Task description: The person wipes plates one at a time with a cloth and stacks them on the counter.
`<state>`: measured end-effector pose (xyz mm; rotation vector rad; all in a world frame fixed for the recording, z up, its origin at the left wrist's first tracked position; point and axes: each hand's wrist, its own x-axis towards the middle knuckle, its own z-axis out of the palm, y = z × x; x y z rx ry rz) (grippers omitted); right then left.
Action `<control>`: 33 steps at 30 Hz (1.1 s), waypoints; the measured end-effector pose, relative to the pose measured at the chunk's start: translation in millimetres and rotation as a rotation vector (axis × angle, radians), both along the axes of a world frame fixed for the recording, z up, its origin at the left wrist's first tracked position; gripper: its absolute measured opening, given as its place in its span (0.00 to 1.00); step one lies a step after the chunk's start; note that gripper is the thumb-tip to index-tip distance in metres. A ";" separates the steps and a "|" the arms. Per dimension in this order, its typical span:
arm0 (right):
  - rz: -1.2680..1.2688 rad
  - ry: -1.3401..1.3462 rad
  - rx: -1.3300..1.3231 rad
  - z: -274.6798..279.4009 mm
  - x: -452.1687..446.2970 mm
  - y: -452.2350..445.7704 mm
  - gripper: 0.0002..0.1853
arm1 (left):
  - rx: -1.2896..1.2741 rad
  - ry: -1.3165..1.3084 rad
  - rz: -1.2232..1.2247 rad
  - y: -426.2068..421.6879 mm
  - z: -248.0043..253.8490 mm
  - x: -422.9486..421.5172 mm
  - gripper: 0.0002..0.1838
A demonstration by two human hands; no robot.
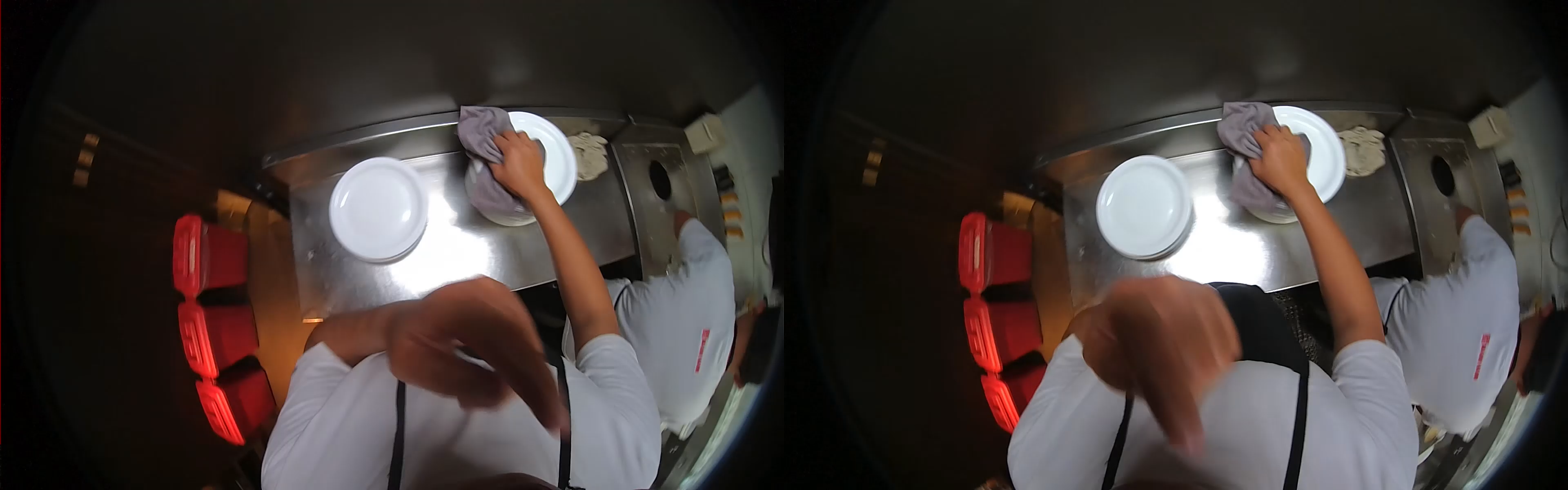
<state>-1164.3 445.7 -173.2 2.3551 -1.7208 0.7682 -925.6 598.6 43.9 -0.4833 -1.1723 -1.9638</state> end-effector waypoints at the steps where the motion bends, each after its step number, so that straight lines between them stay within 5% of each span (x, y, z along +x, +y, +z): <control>1: 0.040 -0.063 -0.003 -1.4 6.3 13.5 0.17 | -0.008 0.068 -0.114 1.3 8.1 -4.5 0.09; 3: 0.072 -0.111 0.112 -0.6 -5.9 43.0 0.17 | 0.029 0.168 -0.354 4.9 18.3 -13.1 0.21; 10: -0.233 0.052 0.115 7.7 -82.8 49.8 0.19 | 0.176 0.365 -0.622 20.1 15.6 -28.3 0.20; 13: -0.267 0.066 -0.076 -12.9 -80.2 -0.4 0.21 | 0.344 0.698 -0.655 53.6 17.8 -58.5 0.23; 16: -0.164 0.007 -0.027 -22.0 -41.5 -13.4 0.26 | 0.303 0.431 -0.728 42.3 14.0 -46.5 0.19; 20: -0.010 -0.004 0.176 3.3 -5.4 36.5 0.32 | 0.104 0.346 -0.569 15.9 6.9 -52.4 0.16; 26: -0.195 0.108 0.209 8.1 -62.7 78.2 0.26 | 0.192 0.470 -0.381 19.2 11.4 -45.1 0.12; 30: -0.293 0.185 -0.021 -16.5 -87.8 16.2 0.26 | 0.172 0.503 -0.308 31.8 4.2 -49.7 0.12; 33: -0.142 0.060 -0.055 -36.4 -68.3 -25.3 0.27 | -0.127 0.203 -0.106 -0.8 -0.1 -41.0 0.07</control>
